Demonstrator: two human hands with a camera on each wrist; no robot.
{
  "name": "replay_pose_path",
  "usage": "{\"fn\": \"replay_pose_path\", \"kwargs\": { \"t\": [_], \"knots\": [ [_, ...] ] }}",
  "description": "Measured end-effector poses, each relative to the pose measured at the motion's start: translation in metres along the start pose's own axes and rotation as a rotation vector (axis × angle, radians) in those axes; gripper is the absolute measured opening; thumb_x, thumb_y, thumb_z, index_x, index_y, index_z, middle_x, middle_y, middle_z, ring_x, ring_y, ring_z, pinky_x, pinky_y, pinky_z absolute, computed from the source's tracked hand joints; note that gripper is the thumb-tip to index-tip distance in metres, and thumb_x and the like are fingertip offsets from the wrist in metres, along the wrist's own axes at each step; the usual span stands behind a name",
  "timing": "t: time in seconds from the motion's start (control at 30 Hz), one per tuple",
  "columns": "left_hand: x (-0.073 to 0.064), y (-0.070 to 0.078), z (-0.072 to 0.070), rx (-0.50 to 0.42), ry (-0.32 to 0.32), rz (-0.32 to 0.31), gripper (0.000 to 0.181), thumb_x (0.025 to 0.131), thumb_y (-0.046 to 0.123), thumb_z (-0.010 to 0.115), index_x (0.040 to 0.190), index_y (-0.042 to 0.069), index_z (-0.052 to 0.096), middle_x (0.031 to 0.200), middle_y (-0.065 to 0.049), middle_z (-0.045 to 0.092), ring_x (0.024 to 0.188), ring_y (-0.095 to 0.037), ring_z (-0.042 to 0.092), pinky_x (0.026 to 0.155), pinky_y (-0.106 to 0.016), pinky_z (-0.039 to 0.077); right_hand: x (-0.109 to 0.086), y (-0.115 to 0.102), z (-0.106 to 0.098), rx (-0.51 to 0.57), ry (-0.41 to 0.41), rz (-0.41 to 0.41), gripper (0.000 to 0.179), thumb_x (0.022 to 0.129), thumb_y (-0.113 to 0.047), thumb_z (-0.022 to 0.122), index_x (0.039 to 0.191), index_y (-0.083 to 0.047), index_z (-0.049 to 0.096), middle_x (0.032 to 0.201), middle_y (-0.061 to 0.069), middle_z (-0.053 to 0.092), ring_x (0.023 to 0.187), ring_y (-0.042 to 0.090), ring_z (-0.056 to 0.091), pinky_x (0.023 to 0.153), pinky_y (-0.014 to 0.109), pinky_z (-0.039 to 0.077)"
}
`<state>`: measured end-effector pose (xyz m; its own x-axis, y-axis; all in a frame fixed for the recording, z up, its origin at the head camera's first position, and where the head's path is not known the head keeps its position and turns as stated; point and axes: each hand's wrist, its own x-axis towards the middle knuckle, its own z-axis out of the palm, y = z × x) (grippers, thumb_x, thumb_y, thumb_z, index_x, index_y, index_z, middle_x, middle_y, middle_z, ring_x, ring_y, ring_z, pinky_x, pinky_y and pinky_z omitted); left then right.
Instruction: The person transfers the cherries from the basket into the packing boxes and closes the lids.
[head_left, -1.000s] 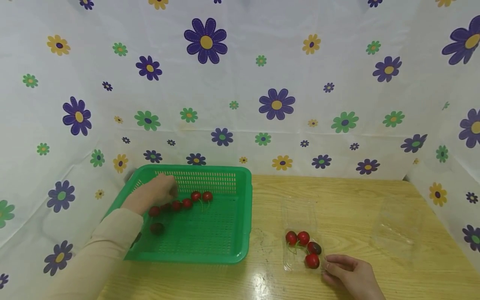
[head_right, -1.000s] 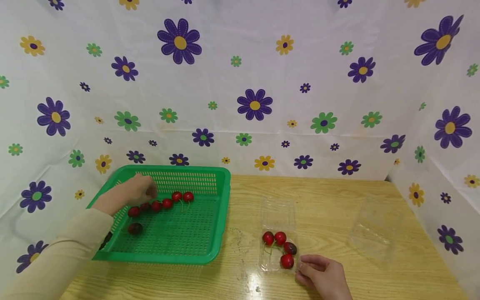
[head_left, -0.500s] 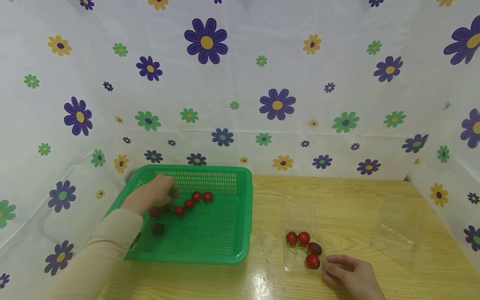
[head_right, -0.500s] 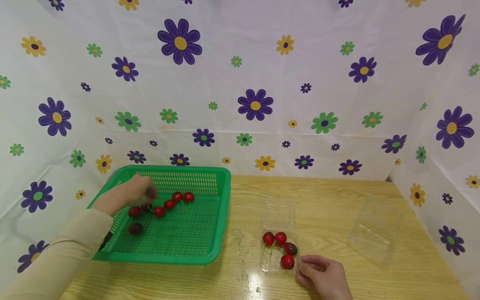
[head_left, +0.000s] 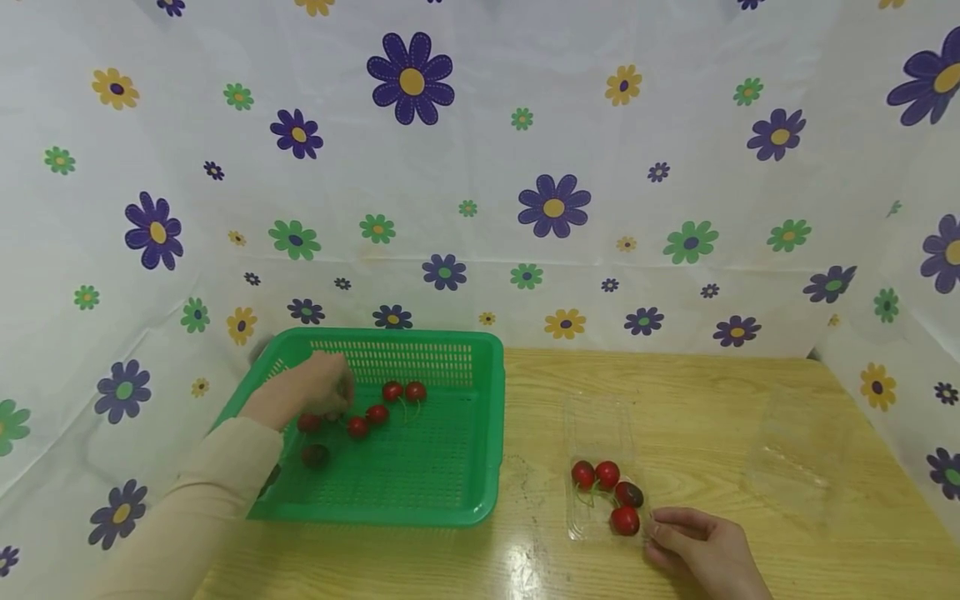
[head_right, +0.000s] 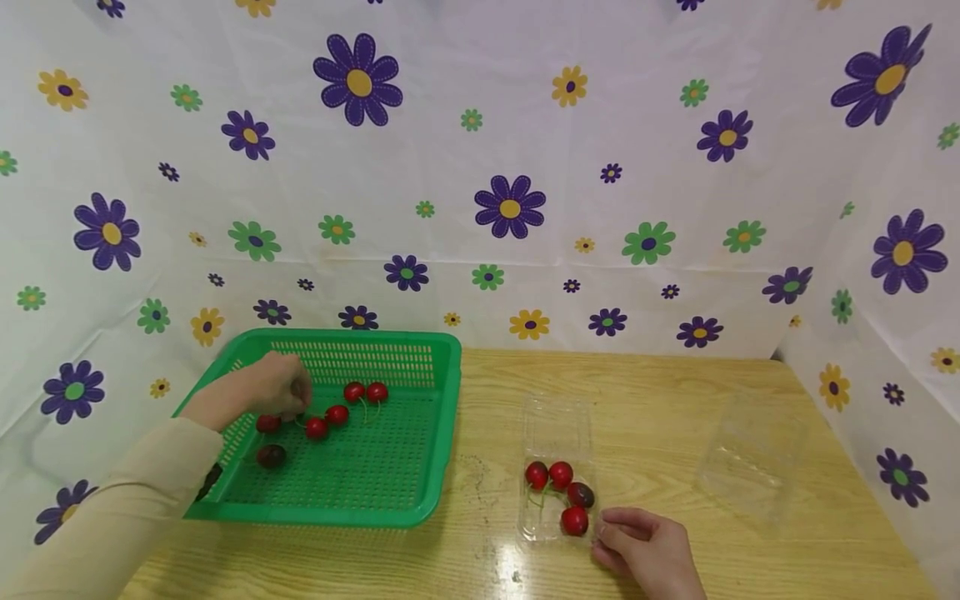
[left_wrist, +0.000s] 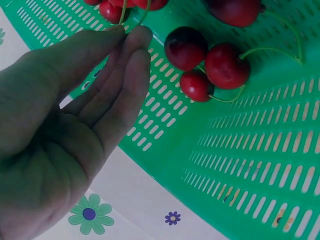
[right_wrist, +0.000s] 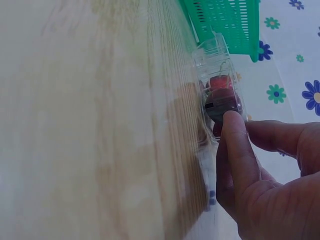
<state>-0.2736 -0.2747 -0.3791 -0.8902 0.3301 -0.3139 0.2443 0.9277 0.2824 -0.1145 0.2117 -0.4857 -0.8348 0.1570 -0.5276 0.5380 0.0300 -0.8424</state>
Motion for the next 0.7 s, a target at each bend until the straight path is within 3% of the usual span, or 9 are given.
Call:
{"fn": "replay_pose_path", "kwargs": {
  "t": [0.37, 0.7],
  "knots": [
    [-0.004, 0.010, -0.010, 0.022, 0.013, 0.047, 0.010, 0.082, -0.001, 0.071, 0.089, 0.004, 0.076, 0.079, -0.005, 0.072, 0.069, -0.014, 0.065, 0.065, -0.029, 0.059, 0.001, -0.005, 0.002, -0.001, 0.000, -0.015, 0.037, 0.094, 0.000, 0.069, 0.126, 0.015, 0.059, 0.096, 0.011, 0.075, 0.081, 0.021, 0.076, 0.075, 0.030, 0.064],
    [-0.016, 0.028, -0.010, 0.022, 0.073, 0.188, 0.009, 0.085, 0.000, 0.073, 0.085, 0.009, 0.076, 0.081, -0.004, 0.073, 0.075, -0.012, 0.064, 0.071, -0.032, 0.060, 0.002, -0.003, 0.002, 0.006, 0.012, 0.010, 0.040, 0.091, -0.001, 0.073, 0.126, 0.015, 0.060, 0.094, 0.010, 0.075, 0.080, 0.021, 0.076, 0.075, 0.032, 0.064]
  ]
}}
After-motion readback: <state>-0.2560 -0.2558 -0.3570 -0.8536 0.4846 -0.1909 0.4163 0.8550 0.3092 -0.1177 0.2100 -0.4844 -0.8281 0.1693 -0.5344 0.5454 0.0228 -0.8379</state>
